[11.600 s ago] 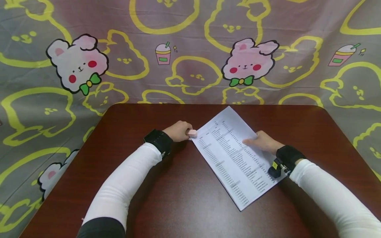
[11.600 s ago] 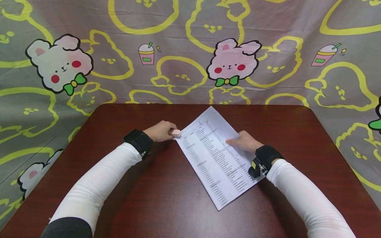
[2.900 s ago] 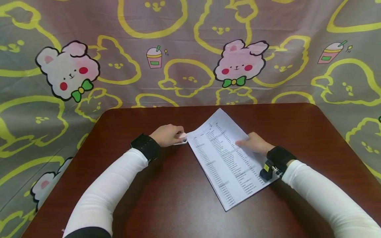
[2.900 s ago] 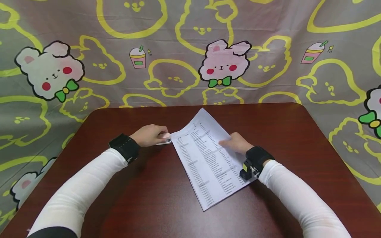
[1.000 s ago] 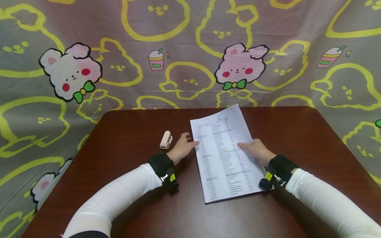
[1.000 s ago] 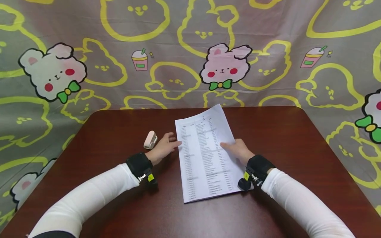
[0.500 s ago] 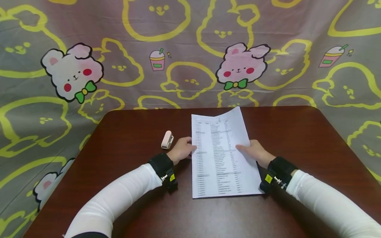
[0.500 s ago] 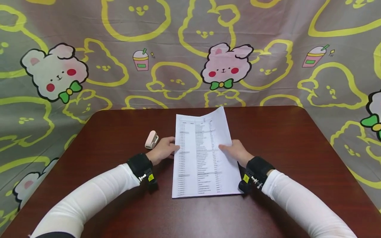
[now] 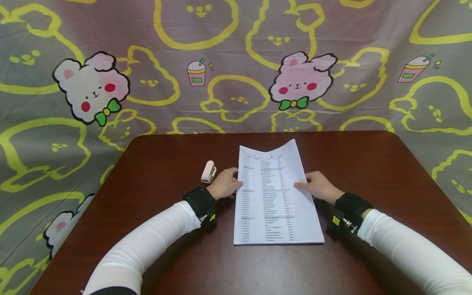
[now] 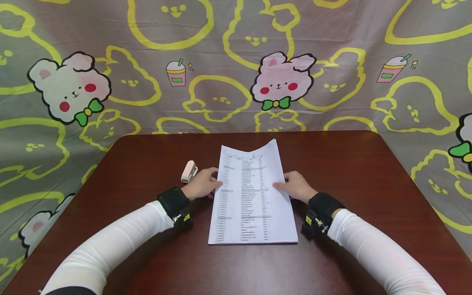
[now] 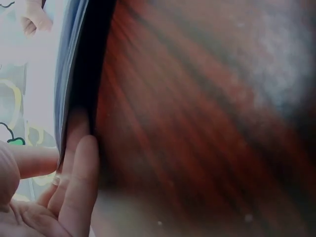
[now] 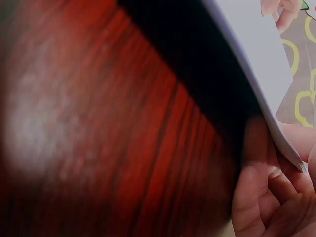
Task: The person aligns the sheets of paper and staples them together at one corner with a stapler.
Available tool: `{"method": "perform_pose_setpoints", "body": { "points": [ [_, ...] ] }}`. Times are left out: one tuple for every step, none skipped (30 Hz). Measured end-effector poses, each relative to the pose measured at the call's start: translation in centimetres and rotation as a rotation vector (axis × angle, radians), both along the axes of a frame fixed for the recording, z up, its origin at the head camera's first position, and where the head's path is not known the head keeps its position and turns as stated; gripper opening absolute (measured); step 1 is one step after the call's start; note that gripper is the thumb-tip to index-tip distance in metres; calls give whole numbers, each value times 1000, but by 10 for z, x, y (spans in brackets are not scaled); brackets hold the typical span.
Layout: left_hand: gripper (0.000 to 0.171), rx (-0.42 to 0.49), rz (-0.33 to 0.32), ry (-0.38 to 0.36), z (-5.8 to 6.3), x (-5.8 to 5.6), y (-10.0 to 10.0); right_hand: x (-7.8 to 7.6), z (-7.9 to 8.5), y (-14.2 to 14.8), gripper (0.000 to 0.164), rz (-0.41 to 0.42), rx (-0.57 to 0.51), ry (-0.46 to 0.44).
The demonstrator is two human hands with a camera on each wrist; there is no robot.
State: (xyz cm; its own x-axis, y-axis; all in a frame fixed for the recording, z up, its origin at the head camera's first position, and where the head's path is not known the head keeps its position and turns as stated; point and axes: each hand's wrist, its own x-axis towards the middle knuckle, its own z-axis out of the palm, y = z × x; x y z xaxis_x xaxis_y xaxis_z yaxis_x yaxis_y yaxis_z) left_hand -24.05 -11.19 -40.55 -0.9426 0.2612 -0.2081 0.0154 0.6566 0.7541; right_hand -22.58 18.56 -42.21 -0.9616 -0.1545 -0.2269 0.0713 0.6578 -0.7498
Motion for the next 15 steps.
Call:
{"method": "perform_pose_setpoints", "body": {
  "points": [
    [53,-14,-4,7,0,0,0,0,0,0,43,4,12,4],
    [54,-28,-7,15,-1,0,0,0,1,0,43,6,24,7],
    [55,-47,-10,25,-1,0,0,1,1,0,43,10,32,9],
    [56,-65,-12,34,-1,-1,1,1,2,1,43,14,42,13],
    [57,-86,-13,44,-2,-1,1,2,2,1,43,16,50,15],
    [59,-103,-11,52,-2,0,1,2,3,1,43,18,55,17],
    [60,-119,-13,60,-2,0,1,2,3,2,43,21,60,21],
    [62,-135,-13,70,-1,0,2,2,4,2,43,22,62,25],
    [63,-152,-12,79,-1,0,2,2,4,2,43,24,61,27],
    [65,-167,-13,86,0,0,2,2,5,3,43,24,64,31],
    [66,-180,-14,95,1,0,3,2,5,3,43,25,65,34],
    [67,-190,-16,103,2,0,3,1,5,4,44,26,65,37],
    [67,-199,-20,109,2,0,3,1,5,5,44,29,66,41],
    [68,-206,-22,114,3,1,3,1,5,5,44,27,65,43],
    [69,-210,-25,118,4,1,3,1,5,6,44,26,63,45]
  ]
}}
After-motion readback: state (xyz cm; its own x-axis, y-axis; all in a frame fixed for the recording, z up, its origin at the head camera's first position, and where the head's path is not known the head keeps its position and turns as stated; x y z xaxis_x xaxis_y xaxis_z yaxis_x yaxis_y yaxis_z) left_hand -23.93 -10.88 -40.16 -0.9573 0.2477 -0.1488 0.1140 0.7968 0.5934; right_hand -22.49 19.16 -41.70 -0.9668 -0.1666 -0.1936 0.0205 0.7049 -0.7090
